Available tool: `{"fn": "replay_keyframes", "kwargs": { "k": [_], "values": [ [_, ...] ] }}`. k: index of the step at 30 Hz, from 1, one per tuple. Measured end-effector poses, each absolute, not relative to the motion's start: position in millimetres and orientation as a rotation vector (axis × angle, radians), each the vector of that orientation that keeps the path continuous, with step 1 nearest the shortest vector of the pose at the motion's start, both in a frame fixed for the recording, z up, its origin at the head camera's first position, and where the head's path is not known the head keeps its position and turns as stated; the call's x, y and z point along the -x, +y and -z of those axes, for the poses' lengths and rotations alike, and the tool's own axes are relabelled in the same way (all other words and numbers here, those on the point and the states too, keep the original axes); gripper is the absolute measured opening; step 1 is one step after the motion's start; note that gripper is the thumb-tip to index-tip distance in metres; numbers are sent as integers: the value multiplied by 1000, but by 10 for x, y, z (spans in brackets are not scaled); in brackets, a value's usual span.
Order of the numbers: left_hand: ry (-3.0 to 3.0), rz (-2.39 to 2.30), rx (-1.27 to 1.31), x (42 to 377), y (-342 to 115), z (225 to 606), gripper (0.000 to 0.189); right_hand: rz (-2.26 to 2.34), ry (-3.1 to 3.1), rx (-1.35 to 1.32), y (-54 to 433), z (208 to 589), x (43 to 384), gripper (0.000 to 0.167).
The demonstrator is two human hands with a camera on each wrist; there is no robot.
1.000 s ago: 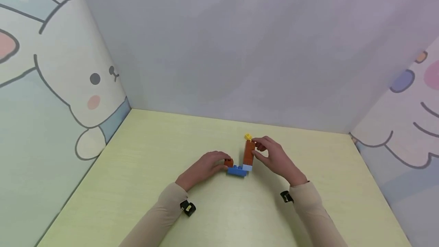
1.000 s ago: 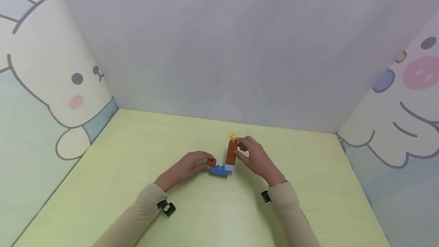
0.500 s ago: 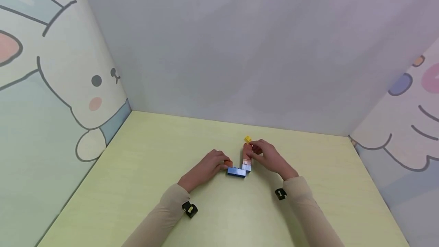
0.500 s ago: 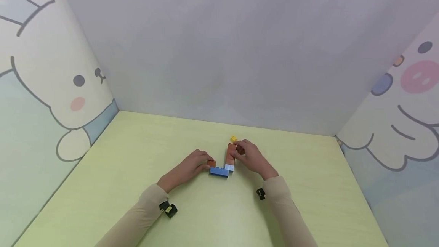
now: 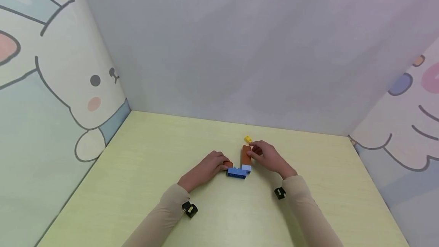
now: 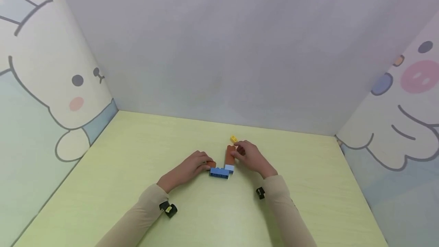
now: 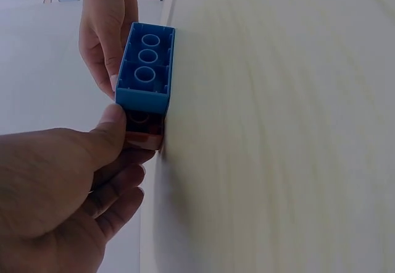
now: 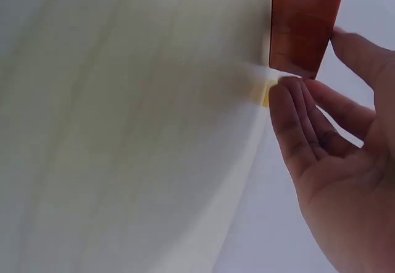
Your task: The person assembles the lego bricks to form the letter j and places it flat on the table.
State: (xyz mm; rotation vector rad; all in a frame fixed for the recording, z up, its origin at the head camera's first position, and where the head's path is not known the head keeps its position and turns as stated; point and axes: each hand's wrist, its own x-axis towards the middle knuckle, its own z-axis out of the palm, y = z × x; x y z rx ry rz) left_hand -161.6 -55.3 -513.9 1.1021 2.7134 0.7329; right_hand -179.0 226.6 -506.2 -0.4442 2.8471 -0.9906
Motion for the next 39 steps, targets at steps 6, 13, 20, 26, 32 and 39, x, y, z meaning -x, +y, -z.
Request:
{"fn": "replay_keyframes", "kwargs": {
  "k": [6, 13, 20, 26, 32, 39],
  "values": [
    [2712, -761, -1125, 1606, -572, 5137, 31, 960, 3030, 366, 2277, 4995, 1907, 20],
    [2711, -760, -1121, 1600, -581, 5136, 31, 949, 3056, 333, 2249, 4972, 2100, 14],
    [2699, -760, -1129, 1596, -563, 5138, 31, 932, 2976, 256, 2186, 4999, 2207, 23],
    [2704, -753, -1120, 1601, -554, 5143, 31, 938, 2958, 238, 2135, 5002, 2249, 24],
    [2707, -742, -1116, 1606, -549, 5136, 30, 948, 2955, 233, 2124, 5010, 2247, 22],
    [2711, -739, -1109, 1611, -560, 5132, 31, 959, 2932, 287, 2119, 5001, 2257, 18]
  ]
}}
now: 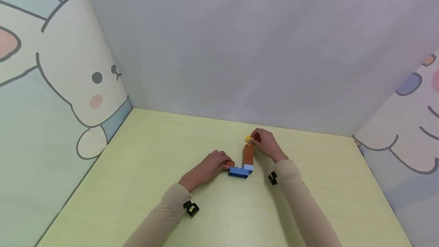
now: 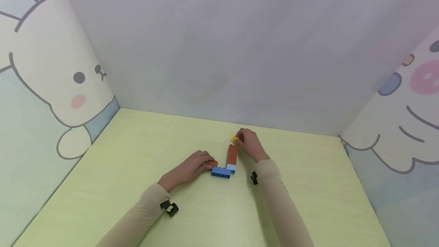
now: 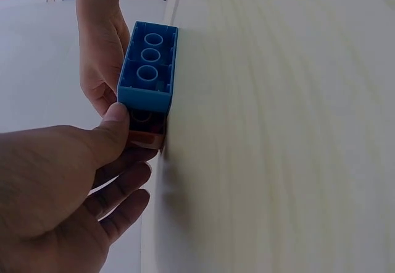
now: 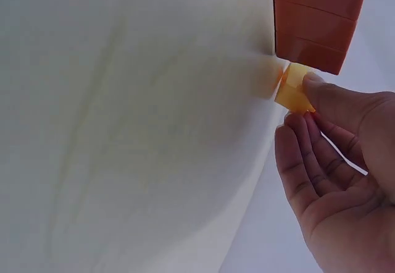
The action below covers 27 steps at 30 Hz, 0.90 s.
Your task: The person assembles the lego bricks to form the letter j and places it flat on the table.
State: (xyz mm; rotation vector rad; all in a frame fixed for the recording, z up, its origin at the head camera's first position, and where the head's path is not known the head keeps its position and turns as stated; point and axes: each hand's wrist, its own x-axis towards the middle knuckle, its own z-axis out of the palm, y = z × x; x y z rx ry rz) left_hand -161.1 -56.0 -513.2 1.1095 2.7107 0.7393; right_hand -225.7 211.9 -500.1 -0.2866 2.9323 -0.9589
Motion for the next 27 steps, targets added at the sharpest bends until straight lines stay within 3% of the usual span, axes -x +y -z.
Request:
{"fn": "replay_keyframes", "kwargs": {
  "k": [19, 27],
  "values": [
    [2701, -766, -1104, 1599, -592, 5118, 32, 957, 2857, 343, 2149, 5079, 2303, 22],
    [2639, -798, -1048, 1608, -630, 5071, 42, 949, 2917, 353, 2207, 5110, 2265, 30]
  ]
}}
